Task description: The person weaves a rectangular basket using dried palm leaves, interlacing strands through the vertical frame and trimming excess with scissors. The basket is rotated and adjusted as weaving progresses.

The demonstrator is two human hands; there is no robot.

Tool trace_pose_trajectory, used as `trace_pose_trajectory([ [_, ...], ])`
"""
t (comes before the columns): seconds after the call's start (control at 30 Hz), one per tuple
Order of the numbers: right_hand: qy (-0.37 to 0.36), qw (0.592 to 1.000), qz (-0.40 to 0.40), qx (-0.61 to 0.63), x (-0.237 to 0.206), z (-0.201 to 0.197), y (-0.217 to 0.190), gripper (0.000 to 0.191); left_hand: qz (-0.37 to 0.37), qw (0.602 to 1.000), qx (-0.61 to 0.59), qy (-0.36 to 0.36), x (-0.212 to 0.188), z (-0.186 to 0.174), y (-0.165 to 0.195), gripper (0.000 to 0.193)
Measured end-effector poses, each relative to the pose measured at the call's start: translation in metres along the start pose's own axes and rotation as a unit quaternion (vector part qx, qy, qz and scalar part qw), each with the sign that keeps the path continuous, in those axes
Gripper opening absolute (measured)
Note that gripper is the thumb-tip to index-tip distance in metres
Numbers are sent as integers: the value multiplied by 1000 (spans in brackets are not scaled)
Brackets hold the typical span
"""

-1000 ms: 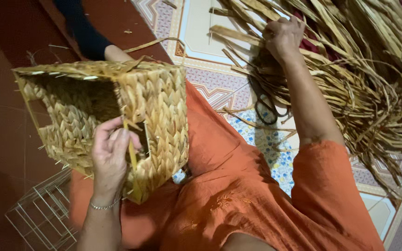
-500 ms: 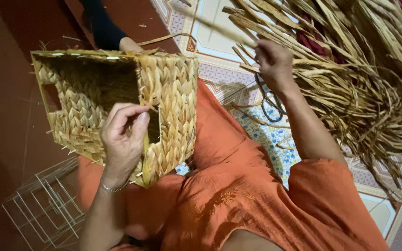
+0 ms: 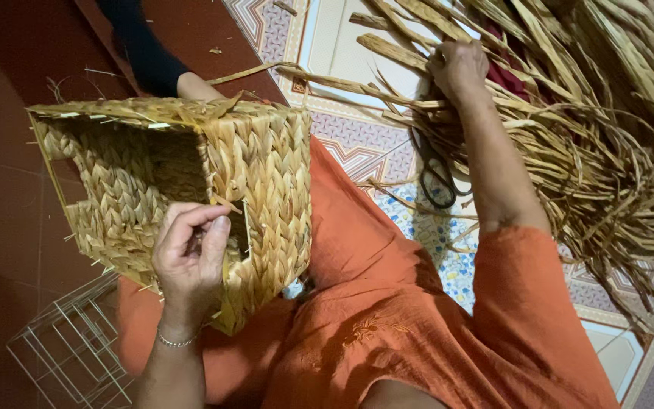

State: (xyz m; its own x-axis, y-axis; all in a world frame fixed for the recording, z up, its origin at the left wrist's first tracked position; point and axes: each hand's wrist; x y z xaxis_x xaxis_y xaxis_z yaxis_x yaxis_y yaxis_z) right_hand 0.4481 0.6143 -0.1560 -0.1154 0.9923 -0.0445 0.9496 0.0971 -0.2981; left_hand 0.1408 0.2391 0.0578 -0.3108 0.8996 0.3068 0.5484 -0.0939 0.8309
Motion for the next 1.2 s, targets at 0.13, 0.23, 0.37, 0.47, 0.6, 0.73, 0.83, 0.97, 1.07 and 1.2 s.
trace_pose_trajectory([
  [0.13, 9, 995, 24, 92, -5, 10, -2, 22, -4, 1000, -3, 2, 2, 1, -5, 13],
  [0.23, -33, 981, 64, 182, -9, 11, 8, 22, -2, 1000, 13, -3, 3, 2, -6, 13],
  [0.37, -44, 940, 53, 335, -7, 11, 17, 19, -3, 1000, 21, -1, 1, 0, -5, 14],
  [0.47, -42, 926, 34, 373, -3, 15, 18, 22, 1, 1000, 15, -6, 0, -1, -4, 14],
  [0.6, -78, 909, 51, 405, 0, 17, 18, 21, 0, 1000, 18, -5, 0, -1, -5, 14],
  [0.73, -25, 907, 75, 413, -5, 13, 17, 22, 5, 999, 37, -6, -2, -1, -4, 14],
  [0.83, 267, 952, -102, 113, -11, 10, 10, 32, 18, 998, 53, -11, -2, -2, -4, 14],
  [0.97, 215, 955, -199, 45, -17, 14, 0, 22, 38, 998, 51, -16, -3, -2, -8, 14],
  [1.07, 177, 964, -194, -40, -24, 22, -2, 35, 18, 998, 52, -11, -5, -2, -8, 15],
  [1.2, 190, 967, -167, -15, -25, 27, -4, 18, 35, 998, 49, -11, -8, -3, -6, 16],
])
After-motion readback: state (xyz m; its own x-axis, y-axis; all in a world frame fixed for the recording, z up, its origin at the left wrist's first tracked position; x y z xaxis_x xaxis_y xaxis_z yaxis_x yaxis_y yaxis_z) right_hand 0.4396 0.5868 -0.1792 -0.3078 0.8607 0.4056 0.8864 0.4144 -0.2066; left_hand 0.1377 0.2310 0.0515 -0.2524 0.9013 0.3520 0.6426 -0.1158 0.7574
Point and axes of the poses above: each hand's wrist, its own x-axis towards the middle knuckle, its own z-axis out of the palm, y = z × x, and after that the axes turned 13 degrees about z, right-handed
